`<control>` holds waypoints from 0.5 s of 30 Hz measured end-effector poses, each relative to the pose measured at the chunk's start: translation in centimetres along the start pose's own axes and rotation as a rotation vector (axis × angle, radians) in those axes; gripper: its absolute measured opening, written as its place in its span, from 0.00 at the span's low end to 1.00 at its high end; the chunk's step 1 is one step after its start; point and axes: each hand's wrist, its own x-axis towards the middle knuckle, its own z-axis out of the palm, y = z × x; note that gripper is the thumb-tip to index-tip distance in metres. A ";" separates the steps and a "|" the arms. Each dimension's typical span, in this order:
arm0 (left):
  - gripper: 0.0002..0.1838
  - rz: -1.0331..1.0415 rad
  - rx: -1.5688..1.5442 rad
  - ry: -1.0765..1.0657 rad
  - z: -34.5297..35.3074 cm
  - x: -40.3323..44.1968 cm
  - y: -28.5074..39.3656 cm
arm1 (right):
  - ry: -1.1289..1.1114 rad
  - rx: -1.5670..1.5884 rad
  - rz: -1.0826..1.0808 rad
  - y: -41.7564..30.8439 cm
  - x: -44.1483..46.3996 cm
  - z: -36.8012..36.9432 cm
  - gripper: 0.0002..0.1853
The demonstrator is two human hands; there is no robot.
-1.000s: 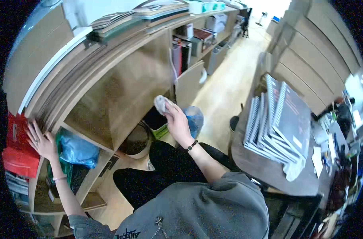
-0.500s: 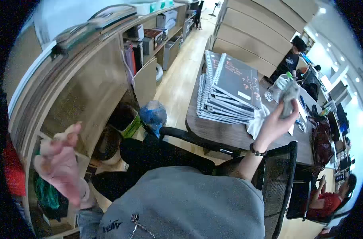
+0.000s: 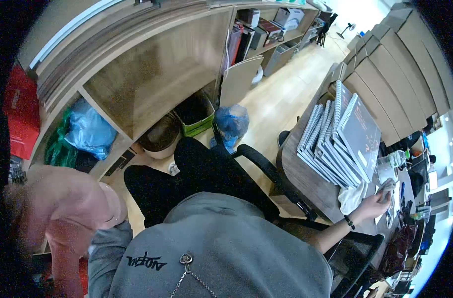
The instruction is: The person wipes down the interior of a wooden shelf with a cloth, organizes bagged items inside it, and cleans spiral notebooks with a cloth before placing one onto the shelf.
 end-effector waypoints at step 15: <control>0.33 0.095 -0.043 -0.023 -1.3 1.9 0.9 | -0.233 -0.177 0.046 4.0 -3.4 2.0 0.18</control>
